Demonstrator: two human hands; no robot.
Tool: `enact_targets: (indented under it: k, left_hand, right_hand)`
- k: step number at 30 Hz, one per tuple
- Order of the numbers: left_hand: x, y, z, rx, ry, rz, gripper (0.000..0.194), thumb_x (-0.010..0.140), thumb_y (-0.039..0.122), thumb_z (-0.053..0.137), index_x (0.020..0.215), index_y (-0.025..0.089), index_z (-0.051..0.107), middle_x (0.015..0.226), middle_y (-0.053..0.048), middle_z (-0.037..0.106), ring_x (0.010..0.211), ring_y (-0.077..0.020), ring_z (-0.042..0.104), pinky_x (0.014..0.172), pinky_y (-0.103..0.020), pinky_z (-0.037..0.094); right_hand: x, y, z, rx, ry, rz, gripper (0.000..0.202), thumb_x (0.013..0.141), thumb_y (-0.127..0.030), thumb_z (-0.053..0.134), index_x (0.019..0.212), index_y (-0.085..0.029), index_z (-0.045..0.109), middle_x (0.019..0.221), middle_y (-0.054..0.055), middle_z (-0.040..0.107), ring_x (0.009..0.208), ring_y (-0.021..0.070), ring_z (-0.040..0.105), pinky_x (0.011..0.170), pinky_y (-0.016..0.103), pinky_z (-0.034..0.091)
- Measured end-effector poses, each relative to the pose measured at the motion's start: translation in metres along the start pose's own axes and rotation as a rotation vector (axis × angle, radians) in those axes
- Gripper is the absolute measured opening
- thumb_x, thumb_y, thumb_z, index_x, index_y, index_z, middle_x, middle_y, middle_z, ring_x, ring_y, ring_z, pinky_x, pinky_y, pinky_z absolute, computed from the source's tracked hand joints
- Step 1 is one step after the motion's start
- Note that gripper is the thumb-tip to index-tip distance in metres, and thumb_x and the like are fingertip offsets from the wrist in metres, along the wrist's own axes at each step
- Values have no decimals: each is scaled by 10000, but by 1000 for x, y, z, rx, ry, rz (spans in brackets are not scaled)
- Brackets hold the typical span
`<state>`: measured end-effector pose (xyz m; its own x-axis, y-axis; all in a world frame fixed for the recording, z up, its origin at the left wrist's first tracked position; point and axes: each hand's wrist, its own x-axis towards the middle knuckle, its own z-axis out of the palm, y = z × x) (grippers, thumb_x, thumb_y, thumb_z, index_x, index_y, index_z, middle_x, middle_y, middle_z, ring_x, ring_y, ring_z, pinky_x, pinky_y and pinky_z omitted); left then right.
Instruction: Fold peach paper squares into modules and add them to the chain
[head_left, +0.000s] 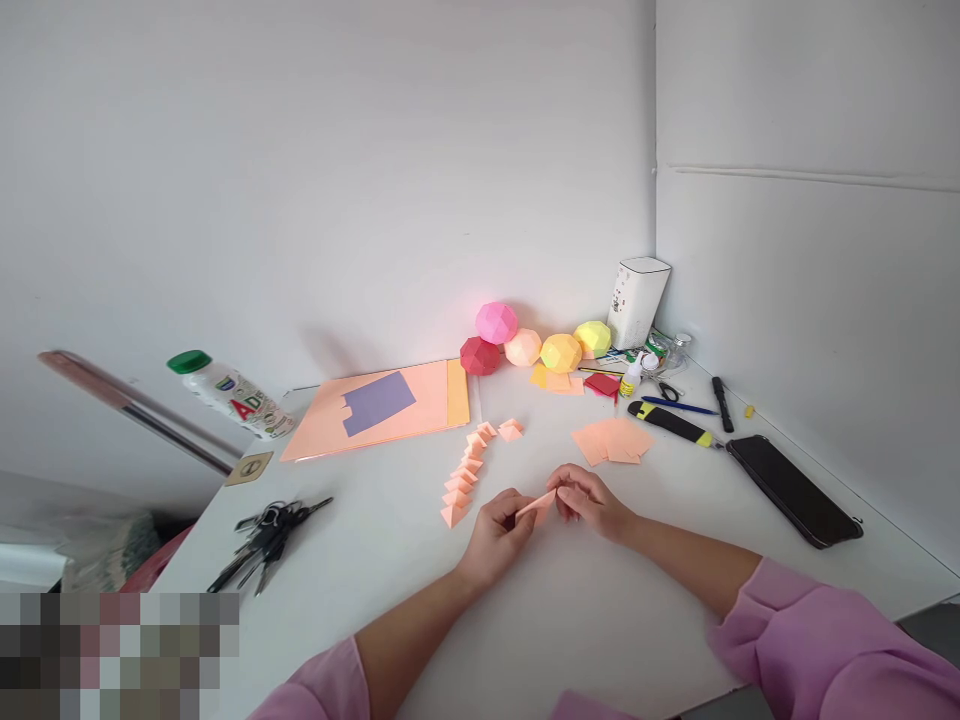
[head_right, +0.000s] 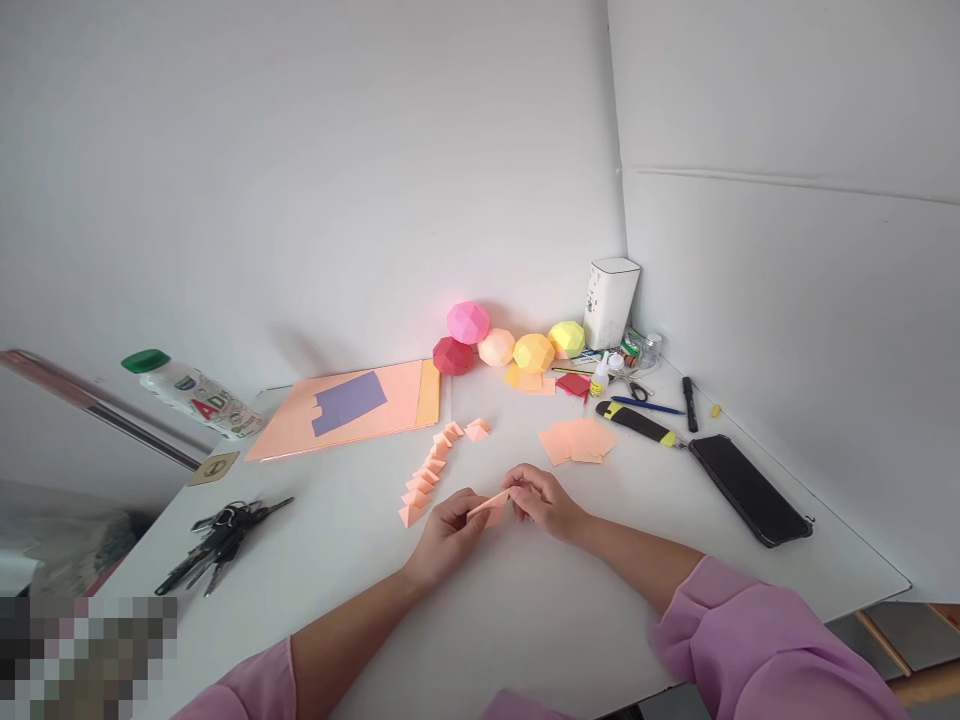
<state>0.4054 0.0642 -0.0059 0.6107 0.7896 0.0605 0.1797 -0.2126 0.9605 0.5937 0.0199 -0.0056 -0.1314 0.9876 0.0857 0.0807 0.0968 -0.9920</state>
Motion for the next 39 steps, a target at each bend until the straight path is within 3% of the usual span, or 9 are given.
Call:
enact_targets:
  k: [5, 9, 14, 23, 39]
  left_hand:
    - [0, -2, 1, -16, -19, 3, 197, 807, 321, 528, 785, 192, 676, 675, 5, 471, 601, -114, 438, 568, -238, 377]
    - [-1, 1, 1, -129, -27, -70, 223, 804, 386, 553, 815, 178, 634, 731, -12, 563, 657, -129, 505, 597, -242, 406]
    - [0, 4, 1, -224, -43, -95, 267, 792, 429, 571, 813, 165, 605, 730, -23, 616, 691, -144, 546, 619, -251, 430]
    - [1, 4, 1, -233, 6, -110, 274, 775, 425, 587, 704, 164, 547, 640, 14, 551, 602, -108, 487, 552, -220, 388]
    - [-1, 5, 0, -270, 35, -148, 239, 783, 383, 562, 703, 169, 494, 634, 38, 467, 559, -85, 412, 518, -197, 325]
  right_hand:
    - [-1, -2, 5, -163, -8, -87, 228, 815, -392, 559, 826, -171, 616, 708, 18, 568, 566, 114, 503, 519, 243, 407]
    - [-1, -1, 6, -132, 21, -38, 232, 824, -373, 549, 778, -158, 621, 625, 0, 567, 509, 106, 528, 498, 235, 436]
    - [-2, 0, 5, -54, -6, 36, 211, 812, -355, 571, 826, -151, 622, 673, 11, 608, 528, 113, 588, 498, 224, 477]
    - [0, 3, 4, -83, -15, 29, 211, 817, -344, 574, 828, -147, 648, 635, 3, 596, 507, 114, 600, 483, 218, 480]
    - [0, 6, 3, -67, -15, 41, 233, 814, -369, 578, 824, -145, 643, 645, 15, 605, 506, 116, 571, 499, 246, 484]
